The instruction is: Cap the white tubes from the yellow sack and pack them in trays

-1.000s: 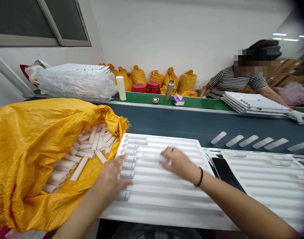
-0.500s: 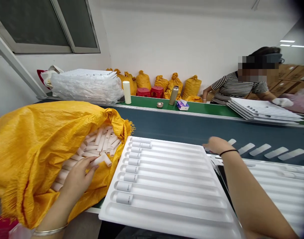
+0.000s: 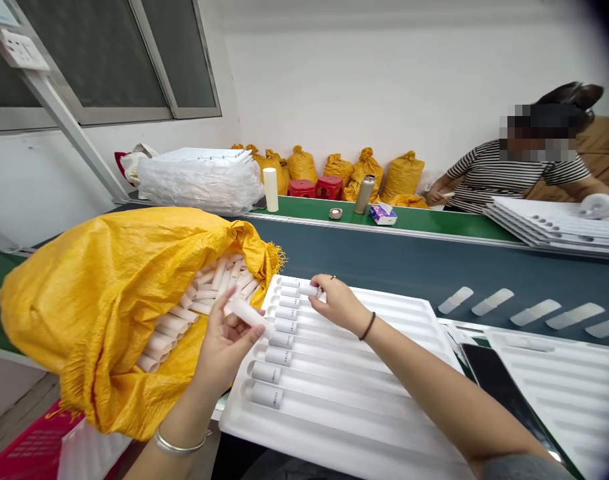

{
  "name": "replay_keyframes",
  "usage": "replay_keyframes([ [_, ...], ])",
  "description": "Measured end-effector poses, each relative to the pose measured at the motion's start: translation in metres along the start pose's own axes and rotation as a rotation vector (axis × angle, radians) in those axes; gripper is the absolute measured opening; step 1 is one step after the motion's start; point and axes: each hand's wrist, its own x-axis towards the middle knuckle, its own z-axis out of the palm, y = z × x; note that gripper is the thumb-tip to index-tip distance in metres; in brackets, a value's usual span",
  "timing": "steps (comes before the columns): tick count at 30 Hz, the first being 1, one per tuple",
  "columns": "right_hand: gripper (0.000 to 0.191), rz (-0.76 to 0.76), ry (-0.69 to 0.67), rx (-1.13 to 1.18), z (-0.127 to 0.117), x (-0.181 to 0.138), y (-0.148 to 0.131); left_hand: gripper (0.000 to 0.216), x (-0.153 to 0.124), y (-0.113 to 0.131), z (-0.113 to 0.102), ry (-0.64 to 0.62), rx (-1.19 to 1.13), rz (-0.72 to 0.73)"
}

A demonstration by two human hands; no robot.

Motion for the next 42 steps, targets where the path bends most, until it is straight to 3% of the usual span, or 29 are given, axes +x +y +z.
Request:
replay_keyframes([
  [2, 0.025, -0.090, -0.068, 0.194, -0.005, -0.017, -0.013, 0.086, -0.001, 0.004, 0.004, 0.077, -0.219, -0.102],
  [4, 0.028, -0.173, -0.101, 0.466, -0.007, -0.034, -0.024, 0.075, -0.001, 0.006, 0.010, 0.112, -0.339, -0.175],
  [6, 0.030, -0.225, -0.030, 0.625, -0.009, -0.046, -0.032, 0.060, -0.001, 0.006, 0.016, 0.130, -0.383, -0.215],
  [9, 0.030, -0.335, 0.140, 0.512, -0.021, -0.055, -0.032, 0.051, -0.002, 0.004, 0.019, 0.106, -0.258, -0.246],
  [11, 0.034, -0.429, 0.191, 0.397, -0.033, -0.056, -0.028, 0.049, -0.004, 0.004, 0.017, 0.016, -0.088, -0.263],
  [16, 0.035, -0.600, 0.089, 0.184, -0.054, -0.058, -0.021, 0.043, -0.010, 0.009, 0.013, -0.322, 0.170, -0.288],
  [19, 0.033, -0.609, 0.053, 0.154, -0.053, -0.062, -0.025, 0.036, -0.015, 0.015, 0.016, -0.427, 0.300, -0.179],
  [26, 0.031, -0.518, 0.047, 0.287, -0.045, -0.065, -0.029, 0.027, -0.027, 0.017, 0.018, -0.305, 0.663, 0.397],
  [31, 0.026, -0.413, 0.001, 0.292, -0.044, -0.068, -0.027, 0.030, -0.029, 0.012, 0.019, -0.236, 0.809, 0.683],
  [37, 0.027, -0.284, -0.021, 0.364, -0.041, -0.077, -0.031, 0.036, -0.030, 0.012, 0.025, -0.245, 0.829, 0.793],
  [42, 0.029, -0.310, -0.058, 0.263, -0.029, -0.090, -0.031, 0.036, -0.036, -0.001, 0.033, -0.347, 0.835, 0.773],
])
